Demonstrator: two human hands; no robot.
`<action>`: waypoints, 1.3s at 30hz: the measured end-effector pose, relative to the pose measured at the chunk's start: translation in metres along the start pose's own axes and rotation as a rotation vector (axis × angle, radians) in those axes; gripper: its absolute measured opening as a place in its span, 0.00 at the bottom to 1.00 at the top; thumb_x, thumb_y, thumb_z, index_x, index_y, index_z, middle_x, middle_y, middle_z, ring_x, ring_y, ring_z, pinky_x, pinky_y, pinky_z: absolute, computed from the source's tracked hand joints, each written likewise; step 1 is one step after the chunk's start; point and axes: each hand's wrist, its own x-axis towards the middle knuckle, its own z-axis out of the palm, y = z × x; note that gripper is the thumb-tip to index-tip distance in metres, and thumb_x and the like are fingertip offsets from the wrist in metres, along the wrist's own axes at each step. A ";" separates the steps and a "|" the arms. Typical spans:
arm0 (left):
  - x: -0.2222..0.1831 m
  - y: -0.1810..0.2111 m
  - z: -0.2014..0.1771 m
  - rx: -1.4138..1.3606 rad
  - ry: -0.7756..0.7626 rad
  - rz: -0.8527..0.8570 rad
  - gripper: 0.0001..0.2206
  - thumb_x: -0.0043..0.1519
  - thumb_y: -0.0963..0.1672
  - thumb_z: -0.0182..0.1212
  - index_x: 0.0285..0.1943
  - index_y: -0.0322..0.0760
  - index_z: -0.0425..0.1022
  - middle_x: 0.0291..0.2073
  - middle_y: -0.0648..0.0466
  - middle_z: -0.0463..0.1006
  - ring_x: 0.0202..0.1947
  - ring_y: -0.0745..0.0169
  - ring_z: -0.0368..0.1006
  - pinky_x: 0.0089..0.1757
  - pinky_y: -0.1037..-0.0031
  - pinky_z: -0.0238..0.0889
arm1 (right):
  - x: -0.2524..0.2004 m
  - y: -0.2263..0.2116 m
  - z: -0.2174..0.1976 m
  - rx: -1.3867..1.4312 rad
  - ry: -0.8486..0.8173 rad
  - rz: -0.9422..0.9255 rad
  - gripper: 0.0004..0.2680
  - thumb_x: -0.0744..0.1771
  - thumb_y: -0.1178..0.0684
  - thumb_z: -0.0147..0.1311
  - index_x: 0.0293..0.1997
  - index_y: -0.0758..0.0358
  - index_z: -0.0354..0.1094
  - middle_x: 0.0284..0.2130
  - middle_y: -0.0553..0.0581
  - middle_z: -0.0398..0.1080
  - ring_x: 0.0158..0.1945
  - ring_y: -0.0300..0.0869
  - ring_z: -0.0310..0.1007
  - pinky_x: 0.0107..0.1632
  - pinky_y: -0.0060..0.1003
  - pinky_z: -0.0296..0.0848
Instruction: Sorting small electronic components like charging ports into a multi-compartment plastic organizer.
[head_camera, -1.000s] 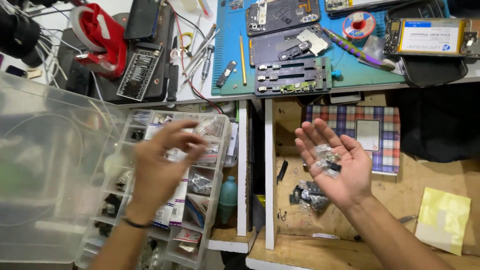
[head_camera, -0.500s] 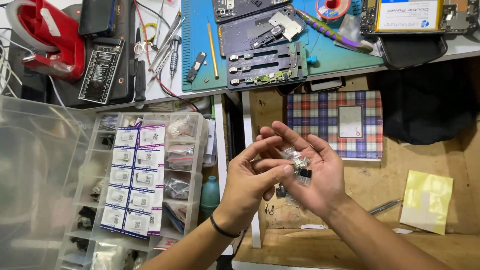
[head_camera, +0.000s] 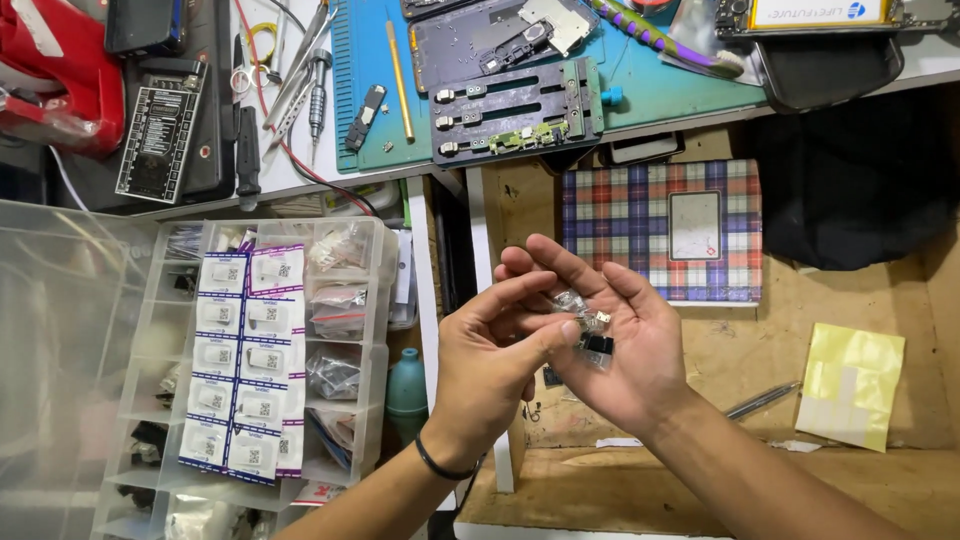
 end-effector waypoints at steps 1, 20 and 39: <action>0.000 0.001 0.001 0.012 0.011 0.005 0.22 0.50 0.38 0.74 0.55 0.30 0.81 0.31 0.45 0.86 0.16 0.72 0.69 0.13 0.83 0.58 | 0.001 0.000 -0.002 -0.003 -0.013 0.000 0.22 0.70 0.45 0.28 0.68 0.66 0.59 0.64 0.68 0.64 0.72 0.55 0.60 0.72 0.48 0.57; -0.004 -0.011 0.001 -0.025 -0.047 0.109 0.15 0.53 0.36 0.72 0.50 0.28 0.82 0.35 0.47 0.86 0.37 0.66 0.80 0.43 0.76 0.78 | 0.030 0.003 -0.055 0.123 -0.563 -0.037 0.20 0.70 0.48 0.37 0.66 0.73 0.62 0.61 0.72 0.67 0.68 0.60 0.62 0.70 0.53 0.59; -0.025 -0.017 -0.004 0.894 -0.255 1.223 0.13 0.72 0.37 0.59 0.65 0.40 0.72 0.36 0.58 0.87 0.20 0.71 0.65 0.26 0.76 0.49 | 0.026 -0.005 -0.052 0.254 -0.538 -0.037 0.20 0.71 0.49 0.37 0.66 0.75 0.61 0.60 0.75 0.66 0.67 0.63 0.63 0.71 0.54 0.61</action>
